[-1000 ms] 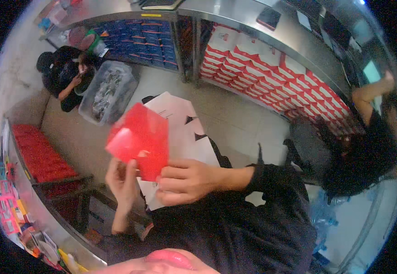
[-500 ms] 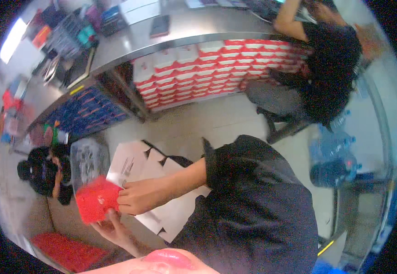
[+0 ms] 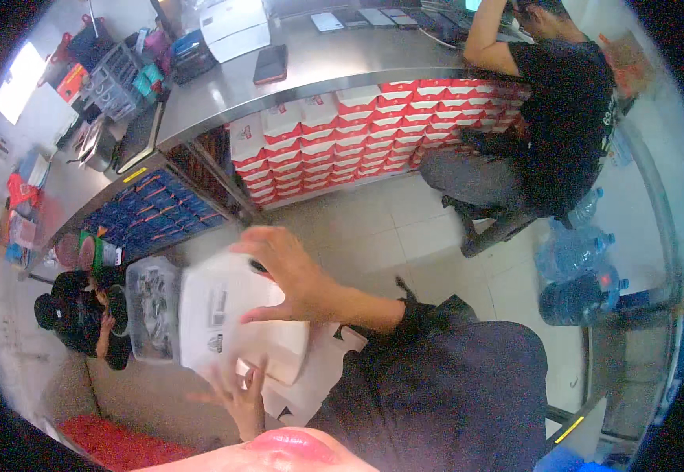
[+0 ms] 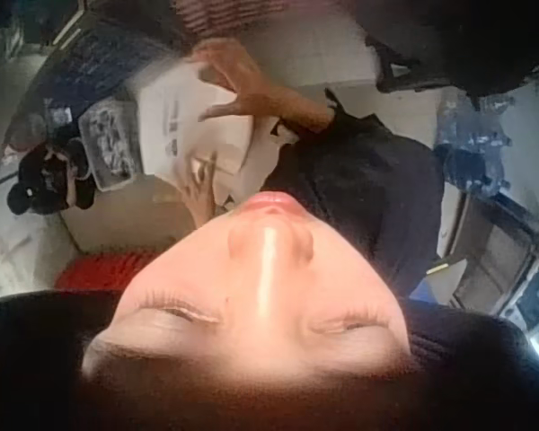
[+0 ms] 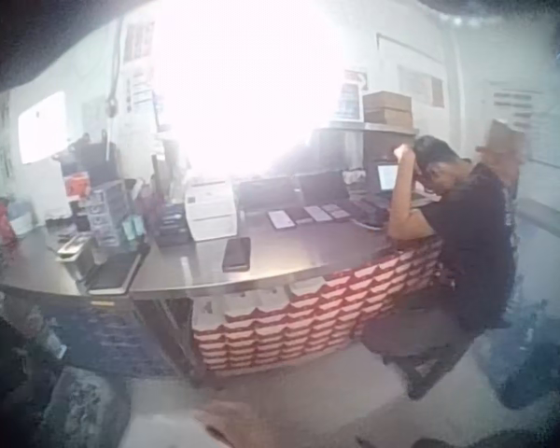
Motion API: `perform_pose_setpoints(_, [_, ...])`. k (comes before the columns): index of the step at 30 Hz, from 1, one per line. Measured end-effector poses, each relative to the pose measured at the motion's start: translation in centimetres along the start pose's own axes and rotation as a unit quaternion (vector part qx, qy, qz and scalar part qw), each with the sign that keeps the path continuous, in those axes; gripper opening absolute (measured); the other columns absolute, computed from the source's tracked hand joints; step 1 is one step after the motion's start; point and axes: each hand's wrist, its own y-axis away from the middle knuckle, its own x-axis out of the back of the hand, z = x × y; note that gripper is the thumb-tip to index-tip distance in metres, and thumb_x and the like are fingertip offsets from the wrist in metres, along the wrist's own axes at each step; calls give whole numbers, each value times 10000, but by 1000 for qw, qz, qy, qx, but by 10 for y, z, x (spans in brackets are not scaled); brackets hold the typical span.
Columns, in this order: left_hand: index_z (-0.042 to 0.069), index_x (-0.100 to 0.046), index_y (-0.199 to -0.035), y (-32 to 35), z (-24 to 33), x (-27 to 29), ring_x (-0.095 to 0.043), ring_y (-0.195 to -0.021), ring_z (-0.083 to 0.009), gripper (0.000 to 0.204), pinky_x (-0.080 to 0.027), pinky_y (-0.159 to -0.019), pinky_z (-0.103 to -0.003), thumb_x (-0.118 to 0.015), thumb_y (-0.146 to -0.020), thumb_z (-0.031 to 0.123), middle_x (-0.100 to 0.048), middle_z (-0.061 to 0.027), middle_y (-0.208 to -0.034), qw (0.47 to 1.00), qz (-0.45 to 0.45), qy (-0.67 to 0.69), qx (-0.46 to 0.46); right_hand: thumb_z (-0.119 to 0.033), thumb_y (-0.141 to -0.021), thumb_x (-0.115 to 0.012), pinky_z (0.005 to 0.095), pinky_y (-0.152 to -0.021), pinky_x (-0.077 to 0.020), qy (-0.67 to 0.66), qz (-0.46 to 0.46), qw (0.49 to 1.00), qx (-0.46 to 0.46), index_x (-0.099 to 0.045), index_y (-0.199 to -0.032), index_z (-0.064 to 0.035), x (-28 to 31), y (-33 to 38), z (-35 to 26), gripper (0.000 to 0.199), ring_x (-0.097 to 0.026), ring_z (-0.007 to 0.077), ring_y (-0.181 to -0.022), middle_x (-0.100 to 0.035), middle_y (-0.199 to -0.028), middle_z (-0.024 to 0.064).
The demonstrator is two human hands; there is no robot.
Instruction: The person folds flat cardboard sheets into takeout food boxes and stacks them on a counter.
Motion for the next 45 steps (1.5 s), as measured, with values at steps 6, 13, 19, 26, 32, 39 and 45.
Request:
perform_pose_setpoints(6, [26,-484,-1331,-5,-12,-5,-378,-1350,-283,633,-246,-1115,-496,-774,-813,245,-396,-240,-1438,846,196,297,397,-145,-745,-699,472,-991,-369,89,-207,973,57,-574,-1262,-125,-11,-15,24,532,-506,324,-1125,-560,-1167,116])
perform_pose_setpoints(13, [-32,-564,-1104,17,2,-40,-599,-925,-169,246,-491,-800,-278,-636,-926,122,-615,-104,-1065,568,236,552,563,76,-697,-487,414,-1007,-379,-76,-204,975,-38,-592,-1092,-23,-31,-5,0,422,-492,351,-1126,-523,-1125,179])
perform_pose_setpoints(19, [46,-387,-1131,-35,43,-39,-418,-1076,-210,330,-354,-911,-376,-585,-907,186,-419,-153,-1152,720,425,396,380,-85,-809,-552,397,-925,-320,-127,16,987,98,-354,-1257,42,-80,49,-23,506,-372,230,-987,-371,-1087,113])
perform_pose_setpoints(26, [49,-526,-1222,-44,-8,14,-433,-1280,-394,414,-355,-1052,-460,-462,-853,-128,-485,-194,-1277,869,160,300,359,-248,-1009,-429,401,-1042,-291,54,-126,986,-95,-378,-1296,33,-29,5,-1,405,-423,272,-1186,-462,-1246,165])
perform_pose_setpoints(32, [123,-472,-1387,-7,19,-7,-659,-962,-342,605,-522,-851,-326,-496,-840,-134,-626,-192,-1169,804,95,407,424,-117,-964,-420,395,-1088,-294,11,-261,954,-151,-523,-1314,-39,-14,27,2,373,-432,326,-1252,-459,-1313,201])
perform_pose_setpoints(39, [-9,-421,-1405,9,34,-2,-396,-1327,-233,689,-248,-1115,-351,-277,-1012,537,-412,-153,-1450,404,163,791,429,-340,-1024,-407,378,-1128,-258,-424,-153,826,-339,-366,-1437,15,-7,51,2,546,-316,259,-1394,-393,-1471,166])
perform_pose_setpoints(45, [1,-432,-1402,0,26,4,-402,-1310,-213,612,-267,-1098,-334,-350,-1014,466,-439,-139,-1413,458,97,755,459,-239,-954,-463,371,-1151,-215,-225,-273,877,-324,-426,-1405,37,5,31,-26,530,-312,264,-1403,-369,-1490,177])
